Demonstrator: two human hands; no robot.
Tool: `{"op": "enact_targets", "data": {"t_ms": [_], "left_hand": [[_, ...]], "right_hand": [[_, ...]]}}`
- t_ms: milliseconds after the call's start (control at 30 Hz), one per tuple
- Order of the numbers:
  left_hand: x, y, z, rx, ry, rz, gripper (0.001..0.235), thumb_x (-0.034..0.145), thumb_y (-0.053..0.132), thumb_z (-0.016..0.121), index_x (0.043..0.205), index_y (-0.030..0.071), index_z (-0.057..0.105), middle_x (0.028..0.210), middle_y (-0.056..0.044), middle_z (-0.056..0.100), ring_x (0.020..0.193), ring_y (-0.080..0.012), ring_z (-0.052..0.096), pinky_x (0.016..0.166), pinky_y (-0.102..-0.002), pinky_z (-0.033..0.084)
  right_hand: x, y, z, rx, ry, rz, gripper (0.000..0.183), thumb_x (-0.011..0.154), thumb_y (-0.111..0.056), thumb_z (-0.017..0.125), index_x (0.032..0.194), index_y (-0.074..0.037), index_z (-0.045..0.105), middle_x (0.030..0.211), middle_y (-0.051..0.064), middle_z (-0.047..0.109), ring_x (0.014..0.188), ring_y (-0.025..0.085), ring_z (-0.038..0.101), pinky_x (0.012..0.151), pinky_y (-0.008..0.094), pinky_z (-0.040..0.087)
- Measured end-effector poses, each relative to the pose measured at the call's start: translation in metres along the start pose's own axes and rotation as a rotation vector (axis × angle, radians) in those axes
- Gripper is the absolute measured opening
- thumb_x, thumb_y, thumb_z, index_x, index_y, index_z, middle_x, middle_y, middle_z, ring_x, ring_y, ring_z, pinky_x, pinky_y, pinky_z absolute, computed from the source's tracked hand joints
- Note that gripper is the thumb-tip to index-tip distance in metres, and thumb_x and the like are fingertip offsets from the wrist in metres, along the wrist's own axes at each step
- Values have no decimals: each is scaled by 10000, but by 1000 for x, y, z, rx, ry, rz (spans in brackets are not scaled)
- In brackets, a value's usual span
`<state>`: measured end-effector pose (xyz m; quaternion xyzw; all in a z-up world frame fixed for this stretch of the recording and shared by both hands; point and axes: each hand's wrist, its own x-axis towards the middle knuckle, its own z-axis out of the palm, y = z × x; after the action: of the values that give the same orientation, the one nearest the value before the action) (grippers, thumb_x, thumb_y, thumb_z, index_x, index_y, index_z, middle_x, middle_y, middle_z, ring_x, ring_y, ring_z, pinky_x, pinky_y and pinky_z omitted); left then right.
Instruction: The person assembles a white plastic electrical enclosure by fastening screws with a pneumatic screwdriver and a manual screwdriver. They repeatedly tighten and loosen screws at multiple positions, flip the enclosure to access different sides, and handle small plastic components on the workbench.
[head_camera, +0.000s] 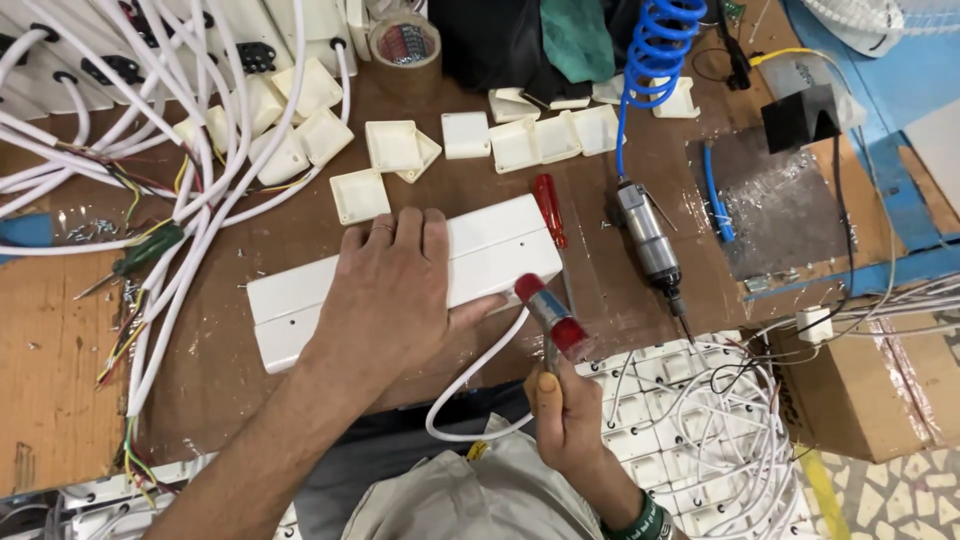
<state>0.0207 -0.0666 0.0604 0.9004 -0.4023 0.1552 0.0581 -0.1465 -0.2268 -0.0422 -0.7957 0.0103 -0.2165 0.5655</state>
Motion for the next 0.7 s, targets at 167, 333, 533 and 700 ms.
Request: {"op": "enact_targets", "data": {"t_ms": [167,333,533,700], "left_hand": [[-3,1,1,-53,-13,-15,950,935,795,546,1177,-122,596,990,-219,600,834,-344,620,812,-497,497],[0,-1,1,-9,-87,-24,963,964,815,454,1228,-102,589,1001,-209,635,858,-323,621,818,-500,485],[-1,-2,4,-26,-77,-22,977,963,819,433,1223,-110,587,1001,-222,631,848,-329,624,825,-521,488],[0,0,-1,0,-21,-17,907,923,787,584,1155,-90,590,972,-190,616,834,-312,602,802,-481,483]], "right_hand": [[-2,-3,-1,20,80,-129,290,975,-181,366,739,-117,522,632,0,517,520,116,439,500,252,388],[7,8,-1,16,2,-67,233,1003,-97,406,784,-111,484,556,-31,465,449,90,383,427,243,331],[0,22,1,-29,82,-129,219,962,-71,393,789,-109,522,584,-11,514,445,113,384,422,247,343],[6,2,-6,-51,51,-15,246,1007,-119,426,794,-76,540,556,-14,526,435,108,405,426,243,350]]}}
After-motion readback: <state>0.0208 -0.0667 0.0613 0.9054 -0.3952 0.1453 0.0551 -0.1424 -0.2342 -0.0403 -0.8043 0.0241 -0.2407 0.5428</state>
